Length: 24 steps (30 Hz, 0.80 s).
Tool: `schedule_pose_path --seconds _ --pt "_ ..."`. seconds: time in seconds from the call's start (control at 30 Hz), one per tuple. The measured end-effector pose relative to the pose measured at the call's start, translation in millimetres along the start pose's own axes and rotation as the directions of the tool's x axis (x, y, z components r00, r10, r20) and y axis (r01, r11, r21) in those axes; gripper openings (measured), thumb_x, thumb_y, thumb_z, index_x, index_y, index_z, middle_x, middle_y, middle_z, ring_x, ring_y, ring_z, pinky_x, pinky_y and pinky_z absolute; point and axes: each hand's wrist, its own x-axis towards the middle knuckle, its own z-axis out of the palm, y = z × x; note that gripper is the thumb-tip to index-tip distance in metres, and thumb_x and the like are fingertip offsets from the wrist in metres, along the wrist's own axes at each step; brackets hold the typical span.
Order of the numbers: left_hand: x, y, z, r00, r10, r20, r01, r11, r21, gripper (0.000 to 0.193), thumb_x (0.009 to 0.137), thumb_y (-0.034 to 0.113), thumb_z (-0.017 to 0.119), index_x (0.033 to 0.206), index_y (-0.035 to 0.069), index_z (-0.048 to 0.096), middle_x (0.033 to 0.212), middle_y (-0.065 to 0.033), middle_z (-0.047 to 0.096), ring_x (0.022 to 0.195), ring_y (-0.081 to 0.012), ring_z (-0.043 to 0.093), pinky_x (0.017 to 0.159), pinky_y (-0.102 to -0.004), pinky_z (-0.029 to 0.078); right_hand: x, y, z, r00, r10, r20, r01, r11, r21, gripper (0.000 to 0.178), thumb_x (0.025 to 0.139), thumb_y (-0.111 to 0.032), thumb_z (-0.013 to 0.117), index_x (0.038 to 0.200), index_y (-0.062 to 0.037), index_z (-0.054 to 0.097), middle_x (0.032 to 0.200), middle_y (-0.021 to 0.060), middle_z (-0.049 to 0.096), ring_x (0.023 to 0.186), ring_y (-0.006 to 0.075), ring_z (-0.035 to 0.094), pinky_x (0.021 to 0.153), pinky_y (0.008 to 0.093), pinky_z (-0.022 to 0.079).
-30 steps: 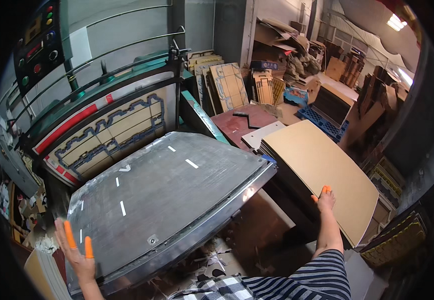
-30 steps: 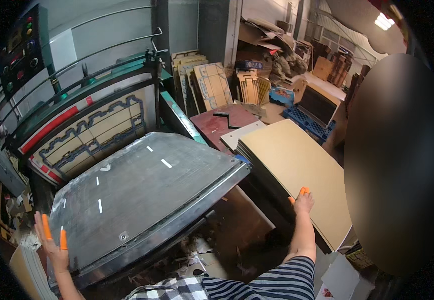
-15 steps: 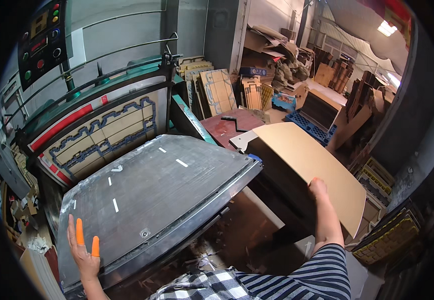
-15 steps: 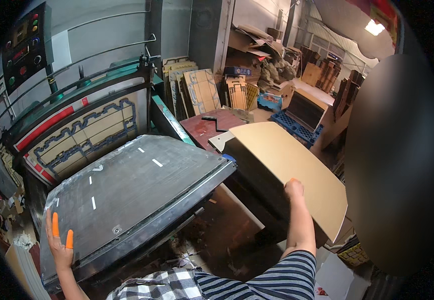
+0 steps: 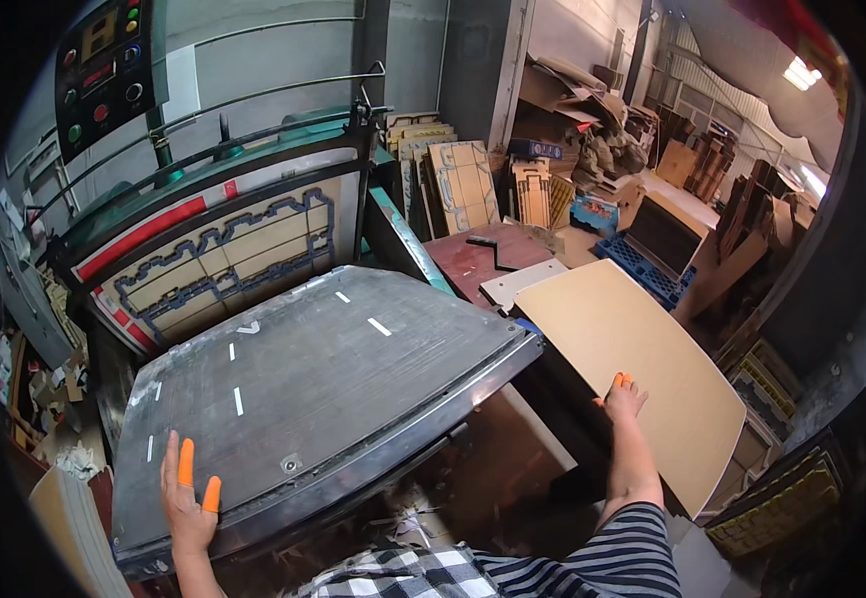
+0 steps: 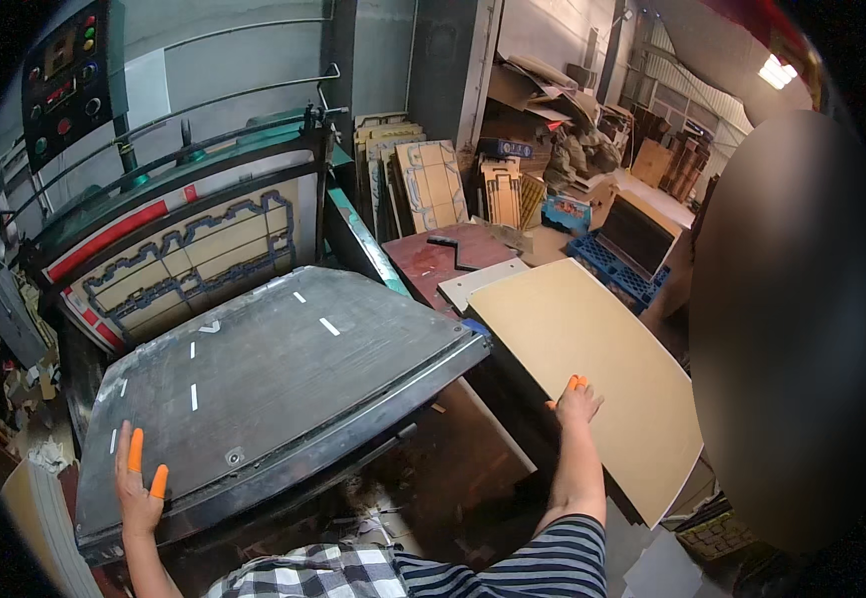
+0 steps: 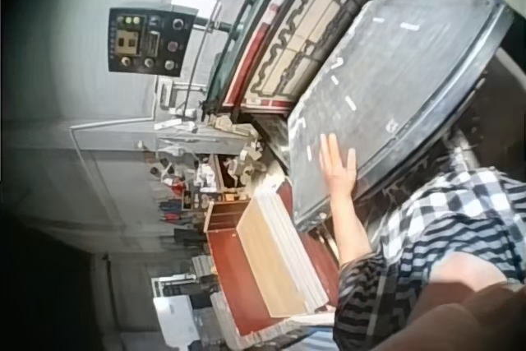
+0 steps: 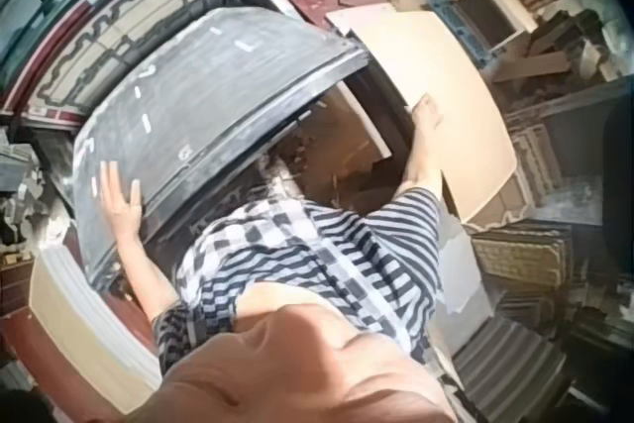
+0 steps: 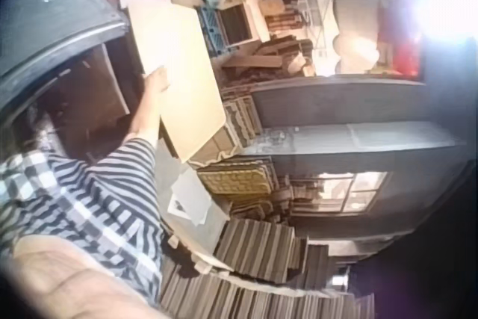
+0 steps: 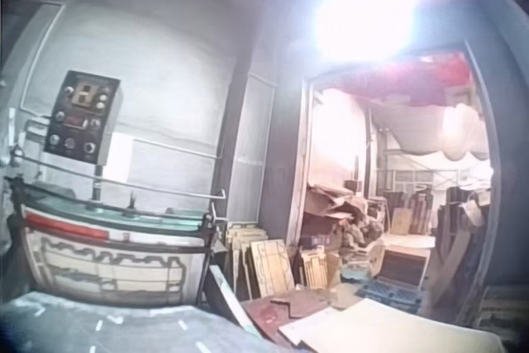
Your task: The person repeatedly picks up large cardboard sheets from a stack, places them on a guillotine paper cutter, and presses a button to cut them. The cut pieces are then stacked on a nearby table.
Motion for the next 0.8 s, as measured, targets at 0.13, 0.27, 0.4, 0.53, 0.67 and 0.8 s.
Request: schedule_pose_path --seconds 0.13,0.27,0.4,0.53,0.67,0.8 --pt "-6 4 -1 1.000 0.000 0.023 -0.001 1.000 0.031 0.059 0.082 0.015 0.067 0.137 0.003 0.047 0.148 -0.0162 0.038 0.129 -0.0382 0.042 0.107 -0.0431 0.035 11 -12 -32 0.990 -0.109 0.090 0.111 0.994 -0.010 0.069 0.070 -0.046 0.081 0.118 -0.0057 0.053 0.124 0.0122 0.057 0.113 0.0300 0.056 0.094 0.0541 0.043" --pt "-12 8 0 0.997 -0.069 0.026 0.070 0.997 -0.029 0.058 0.082 0.013 0.067 0.135 0.001 0.048 0.148 -0.0158 0.038 0.130 -0.0379 0.042 0.108 -0.0428 0.034 38 12 -65 0.976 -0.141 0.166 0.125 0.987 0.102 0.068 0.071 -0.047 0.079 0.117 -0.0022 0.057 0.117 0.0196 0.062 0.110 0.0342 0.059 0.091 0.0415 0.049" --pt "1 0 12 1.000 -0.025 0.005 0.025 0.994 -0.106 0.057 0.081 0.009 0.067 0.134 0.001 0.049 0.148 -0.0151 0.038 0.132 -0.0370 0.040 0.109 -0.0421 0.034 112 104 -69 0.938 -0.069 -0.340 0.180 0.935 0.307 0.020 0.079 -0.022 0.072 0.081 -0.0044 0.062 0.080 0.0192 0.066 0.077 0.0323 0.065 0.068 0.0411 0.050" --pt "-13 4 -8 0.998 -0.056 -0.030 0.054 0.997 -0.059 0.057 0.080 0.008 0.067 0.133 0.001 0.050 0.148 -0.0146 0.038 0.134 -0.0357 0.039 0.109 -0.0417 0.033 57 26 -208 0.723 -0.303 -0.621 0.216 0.953 -0.212 0.017 0.088 -0.017 0.053 0.092 -0.0050 0.065 0.086 0.0159 0.067 0.074 0.0341 0.066 0.069 0.0420 0.053" --pt "-10 6 -12 0.997 -0.034 -0.063 0.030 0.997 -0.066 0.055 0.081 0.007 0.067 0.133 0.000 0.049 0.148 -0.0148 0.039 0.134 -0.0344 0.039 0.110 -0.0412 0.032 -11 -12 -276 0.323 -0.385 -0.864 0.419 0.877 -0.234 0.004 0.083 -0.010 0.059 0.084 -0.0061 0.061 0.081 0.0135 0.066 0.069 0.0330 0.065 0.061 0.0410 0.053" --pt "-17 -2 -21 0.989 0.001 -0.145 -0.010 0.998 -0.061 0.054 0.082 0.004 0.066 0.133 0.000 0.049 0.148 -0.0165 0.039 0.135 -0.0346 0.039 0.110 -0.0409 0.032 -100 -67 -300 0.188 -0.520 -0.833 0.639 0.709 -0.298 0.017 0.076 0.000 0.064 0.093 -0.0031 0.064 0.089 0.0188 0.067 0.068 0.0316 0.065 0.059 0.0372 0.054"
